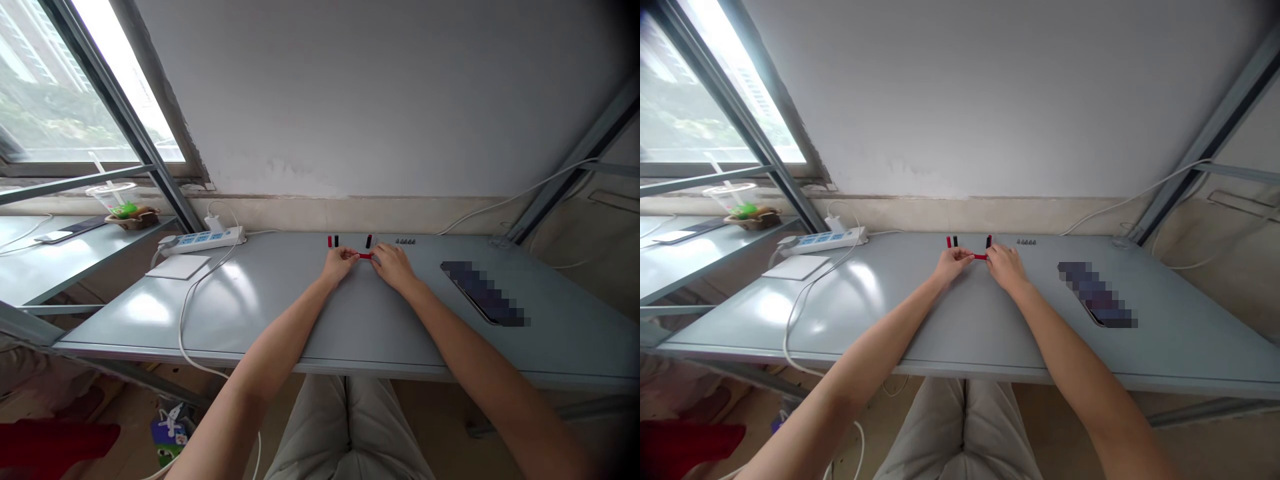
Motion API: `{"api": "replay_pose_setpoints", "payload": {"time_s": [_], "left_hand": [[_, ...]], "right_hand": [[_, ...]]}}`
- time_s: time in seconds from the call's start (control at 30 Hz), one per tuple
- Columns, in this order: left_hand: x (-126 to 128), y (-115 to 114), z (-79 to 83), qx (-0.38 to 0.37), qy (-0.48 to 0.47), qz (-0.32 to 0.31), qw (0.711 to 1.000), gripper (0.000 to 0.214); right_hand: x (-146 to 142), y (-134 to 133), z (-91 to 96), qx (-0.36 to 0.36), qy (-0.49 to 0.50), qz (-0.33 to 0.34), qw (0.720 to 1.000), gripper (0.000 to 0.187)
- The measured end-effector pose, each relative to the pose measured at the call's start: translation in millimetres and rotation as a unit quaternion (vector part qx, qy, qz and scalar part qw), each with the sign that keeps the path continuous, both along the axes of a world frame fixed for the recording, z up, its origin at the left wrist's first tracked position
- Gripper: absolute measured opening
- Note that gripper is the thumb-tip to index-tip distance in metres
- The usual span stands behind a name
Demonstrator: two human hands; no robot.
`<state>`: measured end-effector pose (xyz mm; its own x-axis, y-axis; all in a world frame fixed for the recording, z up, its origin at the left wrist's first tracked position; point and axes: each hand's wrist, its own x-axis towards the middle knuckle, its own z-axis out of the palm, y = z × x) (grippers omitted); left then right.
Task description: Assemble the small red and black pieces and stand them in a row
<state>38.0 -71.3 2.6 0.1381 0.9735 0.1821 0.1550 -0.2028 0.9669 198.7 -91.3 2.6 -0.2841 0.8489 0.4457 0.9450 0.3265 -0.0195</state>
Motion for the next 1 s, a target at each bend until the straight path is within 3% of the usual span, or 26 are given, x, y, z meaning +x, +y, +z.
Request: {"api": "replay_pose_setpoints", "payload": {"time_s": [0.2, 0.33, 0.47, 0.57, 0.73, 1.0], "left_hand": [[1, -2, 1.4, 0.011, 0.023, 0.006, 1.000, 0.010], [-3, 2, 4.2, 0.028, -0.011, 0.037, 0.999, 0.017], [-11, 6, 11.2, 0.002, -0.075, 0.123, 0.990, 0.017], [-18, 8, 13.5, -0.025, -0.114, 0.174, 0.978, 0.018], [-22, 12, 10.6, -0.049, -0.150, 0.194, 0.968, 0.016], [-21, 14, 9.0, -0.051, -0.160, 0.199, 0.966, 0.015]], "right_hand": [[-8, -6, 3.9, 0.003, -0.016, -0.021, 1.000, 0.023], [-8, 1, -1.9, -0.032, 0.098, -0.039, 0.994, 0.019], [-10, 17, -5.8, -0.122, 0.294, -0.066, 0.946, 0.016], [-19, 32, -3.2, -0.164, 0.362, -0.066, 0.915, 0.015], [-40, 55, -1.2, -0.163, 0.347, -0.072, 0.921, 0.011], [-61, 80, -16.0, -0.162, 0.314, -0.087, 0.931, 0.010]]}}
